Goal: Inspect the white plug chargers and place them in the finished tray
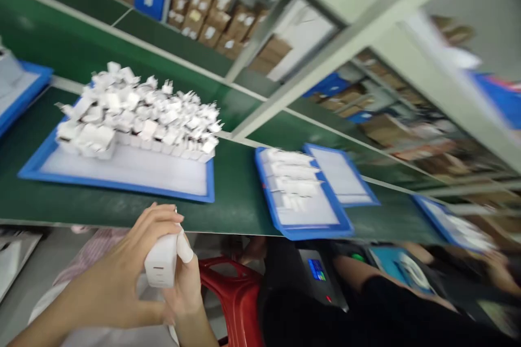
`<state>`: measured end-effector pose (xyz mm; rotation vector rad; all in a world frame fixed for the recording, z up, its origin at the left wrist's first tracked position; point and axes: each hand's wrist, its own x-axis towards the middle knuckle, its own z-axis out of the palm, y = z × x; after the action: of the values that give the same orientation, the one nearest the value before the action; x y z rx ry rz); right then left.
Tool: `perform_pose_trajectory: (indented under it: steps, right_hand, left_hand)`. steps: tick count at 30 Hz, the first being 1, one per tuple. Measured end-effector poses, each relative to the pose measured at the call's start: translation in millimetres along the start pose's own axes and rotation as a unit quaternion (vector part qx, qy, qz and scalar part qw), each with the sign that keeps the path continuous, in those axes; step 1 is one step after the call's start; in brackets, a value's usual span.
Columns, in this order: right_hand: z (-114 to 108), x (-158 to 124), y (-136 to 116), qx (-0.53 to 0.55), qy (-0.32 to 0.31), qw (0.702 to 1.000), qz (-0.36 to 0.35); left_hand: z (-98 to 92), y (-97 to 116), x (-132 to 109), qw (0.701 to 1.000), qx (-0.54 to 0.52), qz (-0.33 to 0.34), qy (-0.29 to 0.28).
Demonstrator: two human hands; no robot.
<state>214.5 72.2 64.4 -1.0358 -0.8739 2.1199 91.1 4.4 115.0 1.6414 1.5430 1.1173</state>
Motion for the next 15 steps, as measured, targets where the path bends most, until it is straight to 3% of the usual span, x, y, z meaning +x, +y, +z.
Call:
perform_pose_trajectory:
  steps: [2, 3, 5, 6, 8, 10, 13, 15]
  right_hand:
    - [-32, 22, -26, -0.109, 0.097, 0.98, -0.136]
    - [-54, 32, -47, -0.209, 0.19, 0.931, -0.23]
    - [-106, 46, -98, -0.24, 0.308, 0.865, -0.317]
    - [-135, 49, -125, -0.242, 0.362, 0.831, -0.346]
    - [-189, 53, -176, -0.247, 0.446, 0.775, -0.374]
    - [-236, 56, -216, -0.259, 0.497, 0.737, -0.378]
    - [-286, 69, -249, -0.283, 0.537, 0.714, -0.349]
    - [-308, 84, -256, -0.299, 0.542, 0.719, -0.317]
  left_hand:
    - [3.4, -22, 2, 0.999, 0.018, -0.03, 0.028]
    - [4.5, -38, 4, 0.996, 0.027, -0.047, 0.073]
    - [4.5, -74, 9, 0.985, 0.027, -0.071, 0.154]
    - [3.4, -93, 11, 0.98, 0.026, -0.11, 0.165]
    - [-0.2, -128, 13, 0.966, 0.018, -0.194, 0.172]
    - [-4.1, -155, 12, 0.96, -0.008, -0.22, 0.175]
    - [-8.7, -175, 8, 0.958, -0.044, -0.234, 0.16]
    - [-10.5, -177, 6, 0.958, -0.058, -0.237, 0.153]
